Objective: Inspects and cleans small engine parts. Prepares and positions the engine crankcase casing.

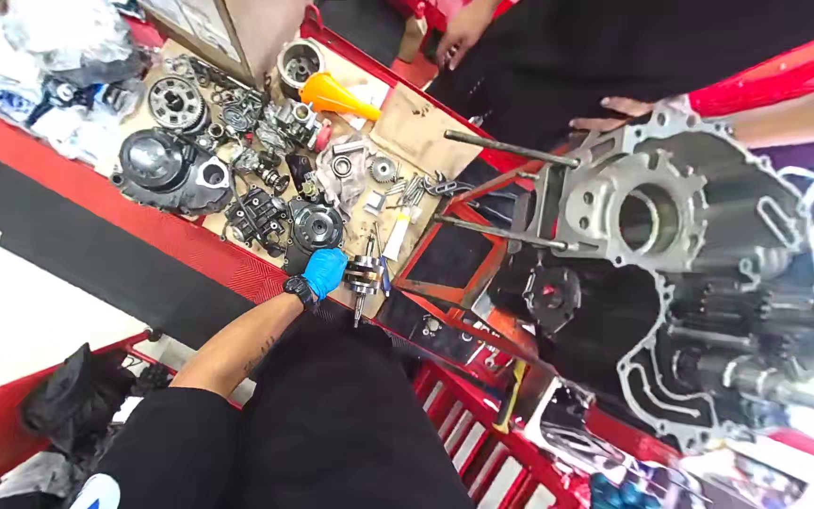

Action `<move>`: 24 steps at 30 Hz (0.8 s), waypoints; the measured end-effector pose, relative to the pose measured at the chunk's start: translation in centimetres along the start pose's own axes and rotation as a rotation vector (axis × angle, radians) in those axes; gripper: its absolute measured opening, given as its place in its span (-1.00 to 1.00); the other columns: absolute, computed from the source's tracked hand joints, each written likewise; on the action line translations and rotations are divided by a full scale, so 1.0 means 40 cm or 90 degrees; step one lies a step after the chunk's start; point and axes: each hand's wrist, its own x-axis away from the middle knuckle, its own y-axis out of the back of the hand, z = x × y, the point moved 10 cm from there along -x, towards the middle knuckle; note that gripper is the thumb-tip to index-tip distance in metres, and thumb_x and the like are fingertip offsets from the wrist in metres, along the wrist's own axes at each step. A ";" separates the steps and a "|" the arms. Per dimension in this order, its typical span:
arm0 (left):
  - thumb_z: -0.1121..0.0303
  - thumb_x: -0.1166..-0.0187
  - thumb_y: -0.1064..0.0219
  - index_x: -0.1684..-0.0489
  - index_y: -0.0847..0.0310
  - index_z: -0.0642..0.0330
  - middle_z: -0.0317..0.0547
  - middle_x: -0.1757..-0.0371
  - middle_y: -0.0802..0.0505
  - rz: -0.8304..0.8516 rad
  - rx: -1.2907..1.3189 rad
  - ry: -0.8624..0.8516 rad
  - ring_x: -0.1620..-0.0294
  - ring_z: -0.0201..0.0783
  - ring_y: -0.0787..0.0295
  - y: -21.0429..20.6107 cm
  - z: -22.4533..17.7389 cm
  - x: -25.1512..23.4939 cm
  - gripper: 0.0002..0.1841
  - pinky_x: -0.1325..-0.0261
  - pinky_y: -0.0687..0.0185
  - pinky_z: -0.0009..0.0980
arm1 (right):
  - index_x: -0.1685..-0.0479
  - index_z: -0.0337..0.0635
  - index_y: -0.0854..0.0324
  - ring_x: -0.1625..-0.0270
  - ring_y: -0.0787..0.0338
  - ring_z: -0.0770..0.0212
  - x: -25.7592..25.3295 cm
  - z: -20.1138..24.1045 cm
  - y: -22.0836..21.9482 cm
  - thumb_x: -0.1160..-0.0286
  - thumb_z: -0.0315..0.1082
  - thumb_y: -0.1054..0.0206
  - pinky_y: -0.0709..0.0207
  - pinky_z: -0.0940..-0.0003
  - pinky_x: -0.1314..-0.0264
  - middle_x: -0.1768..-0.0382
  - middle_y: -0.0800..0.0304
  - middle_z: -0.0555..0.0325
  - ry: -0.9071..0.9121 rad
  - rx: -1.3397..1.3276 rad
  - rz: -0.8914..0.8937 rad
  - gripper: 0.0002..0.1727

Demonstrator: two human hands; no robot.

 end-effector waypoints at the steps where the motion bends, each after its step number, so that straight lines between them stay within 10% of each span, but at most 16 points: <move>1: 0.59 -0.62 -0.09 -0.34 -0.60 0.46 0.38 -0.35 -0.71 -0.026 -0.016 -0.016 -0.44 0.31 -0.62 0.006 0.000 0.004 -0.63 -0.49 -0.45 0.22 | 0.03 0.09 -0.46 0.14 -0.79 0.32 0.004 -0.069 0.049 -0.88 0.17 0.43 -0.68 0.15 -0.10 0.34 -0.69 0.45 -0.007 -0.027 0.068 -0.43; 5: 0.50 -0.56 -0.24 -0.36 -0.66 0.27 0.28 -0.30 -0.76 -0.131 0.004 -0.162 -0.43 0.29 -0.62 0.057 -0.030 0.055 -0.62 -0.48 -0.44 0.22 | 0.39 0.27 -0.54 0.36 -0.76 0.37 0.145 -0.258 0.099 -0.78 0.35 0.46 -0.71 0.21 0.11 0.57 -0.66 0.52 -0.138 -0.031 0.029 -0.30; 12: 0.38 -0.44 -0.50 -0.16 -0.77 0.30 0.10 -0.17 -0.79 -0.179 0.624 -0.252 -0.19 -0.17 -0.75 0.034 -0.026 0.000 -0.66 -0.33 -0.68 -0.29 | 0.25 0.27 -0.63 0.48 -0.70 0.46 0.320 -0.473 0.050 -0.81 0.28 0.34 -0.71 0.39 0.27 0.59 -0.66 0.52 -0.238 -0.065 0.066 -0.37; 19: 0.55 -0.49 -0.39 -0.44 -0.54 0.47 0.16 -0.37 -0.75 -0.200 0.894 -0.270 -0.22 -0.16 -0.79 0.022 -0.061 -0.003 -0.51 -0.36 -0.71 -0.26 | 0.09 0.09 -0.66 0.54 -0.66 0.38 0.374 -0.504 -0.023 -0.88 0.15 0.33 -0.71 0.37 0.34 0.59 -0.66 0.37 -0.257 -0.061 0.108 -0.39; 24: 0.53 -0.46 -0.43 -0.46 -0.53 0.48 0.04 0.01 -0.88 -0.219 0.834 -0.325 0.04 -0.27 -0.85 0.020 -0.211 -0.013 -0.47 -0.15 -0.79 -0.30 | 0.19 0.05 -0.68 0.55 -0.66 0.35 0.369 -0.473 -0.027 -0.87 0.08 0.22 -0.71 0.32 0.33 0.64 -0.63 0.34 -0.239 -0.028 0.135 -0.44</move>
